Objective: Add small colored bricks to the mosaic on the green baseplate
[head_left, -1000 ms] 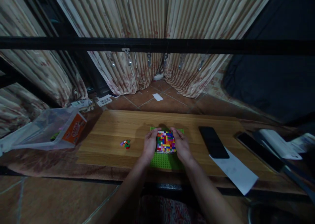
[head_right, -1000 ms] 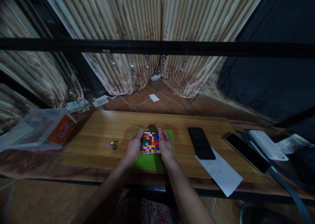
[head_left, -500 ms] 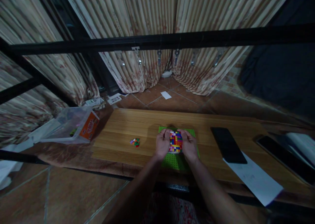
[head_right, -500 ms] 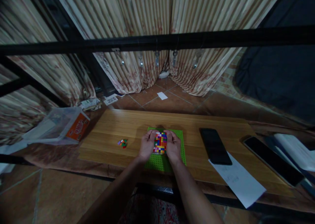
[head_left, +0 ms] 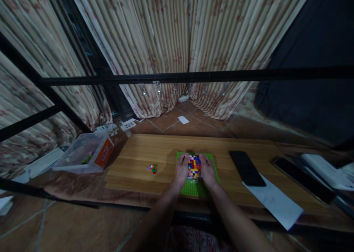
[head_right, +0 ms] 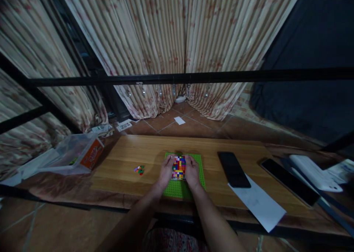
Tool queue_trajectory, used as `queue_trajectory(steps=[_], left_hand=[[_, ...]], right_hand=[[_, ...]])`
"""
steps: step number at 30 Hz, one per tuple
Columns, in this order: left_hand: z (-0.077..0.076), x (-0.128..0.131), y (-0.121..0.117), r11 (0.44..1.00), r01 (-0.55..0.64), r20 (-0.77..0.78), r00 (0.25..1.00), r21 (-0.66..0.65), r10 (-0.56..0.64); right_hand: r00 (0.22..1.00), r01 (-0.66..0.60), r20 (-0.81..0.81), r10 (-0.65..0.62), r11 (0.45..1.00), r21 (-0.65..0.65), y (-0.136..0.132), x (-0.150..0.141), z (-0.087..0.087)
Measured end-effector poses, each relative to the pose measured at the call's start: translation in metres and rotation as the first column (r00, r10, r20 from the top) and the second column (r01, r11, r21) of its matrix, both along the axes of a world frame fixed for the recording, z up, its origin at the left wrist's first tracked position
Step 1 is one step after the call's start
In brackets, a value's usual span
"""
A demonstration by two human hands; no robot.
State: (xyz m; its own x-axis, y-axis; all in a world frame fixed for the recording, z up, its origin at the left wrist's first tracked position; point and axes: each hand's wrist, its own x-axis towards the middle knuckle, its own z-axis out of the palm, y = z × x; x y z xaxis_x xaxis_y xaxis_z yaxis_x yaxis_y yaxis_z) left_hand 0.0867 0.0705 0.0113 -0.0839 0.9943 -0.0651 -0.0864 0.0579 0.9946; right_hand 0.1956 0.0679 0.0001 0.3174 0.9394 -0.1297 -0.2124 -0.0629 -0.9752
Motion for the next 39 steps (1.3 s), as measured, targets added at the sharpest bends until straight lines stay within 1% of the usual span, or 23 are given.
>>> queue_trajectory(steps=[4, 9, 14, 19, 26, 32, 34, 36, 37, 39], left_hand=[[-0.006, 0.002, 0.004, 1.0, -0.002, -0.008, 1.0, -0.001, 0.002], [-0.003, 0.003, 0.005, 1.0, -0.018, -0.013, 1.0, 0.009, 0.018], [0.002, 0.003, 0.004, 1.0, -0.023, 0.007, 1.0, 0.018, 0.023], [0.001, 0.004, 0.005, 0.999, -0.024, 0.022, 0.999, 0.031, 0.024], [-0.002, 0.002, 0.008, 0.999, -0.009, -0.015, 1.0, 0.05, 0.01], [0.003, 0.003, 0.003, 0.996, -0.001, -0.071, 0.997, 0.09, 0.007], [0.007, -0.002, -0.002, 0.993, -0.002, -0.099, 0.995, 0.119, 0.014], [0.009, -0.015, -0.009, 0.987, -0.004, -0.136, 0.99, 0.163, 0.026], [0.009, -0.026, -0.013, 0.982, -0.009, -0.158, 0.987, 0.188, 0.039], [0.005, -0.055, -0.023, 0.972, -0.039, -0.21, 0.974, 0.231, 0.089]], right_hand=[[1.0, 0.0, 0.017, 0.0, 1.0, 0.013, 0.005, 0.0, -0.006], [1.0, -0.001, 0.015, 0.001, 1.0, 0.026, 0.011, -0.001, -0.01], [0.999, -0.022, 0.038, 0.022, 1.0, 0.008, 0.012, 0.001, -0.003], [0.995, -0.052, 0.082, 0.053, 0.998, -0.019, 0.015, 0.002, 0.005], [0.979, -0.04, 0.2, 0.041, 0.999, -0.009, 0.02, 0.001, 0.004], [0.951, -0.087, 0.299, 0.078, 0.996, 0.015, 0.015, 0.005, 0.004], [0.938, -0.101, 0.337, 0.087, 0.995, 0.024, 0.012, 0.01, 0.008], [0.922, -0.087, 0.382, 0.065, 0.995, 0.04, 0.005, 0.016, 0.018], [0.909, -0.064, 0.415, 0.033, 0.996, 0.061, 0.001, 0.017, 0.025], [0.87, -0.014, 0.491, -0.05, 0.992, 0.126, -0.01, 0.013, 0.039]])
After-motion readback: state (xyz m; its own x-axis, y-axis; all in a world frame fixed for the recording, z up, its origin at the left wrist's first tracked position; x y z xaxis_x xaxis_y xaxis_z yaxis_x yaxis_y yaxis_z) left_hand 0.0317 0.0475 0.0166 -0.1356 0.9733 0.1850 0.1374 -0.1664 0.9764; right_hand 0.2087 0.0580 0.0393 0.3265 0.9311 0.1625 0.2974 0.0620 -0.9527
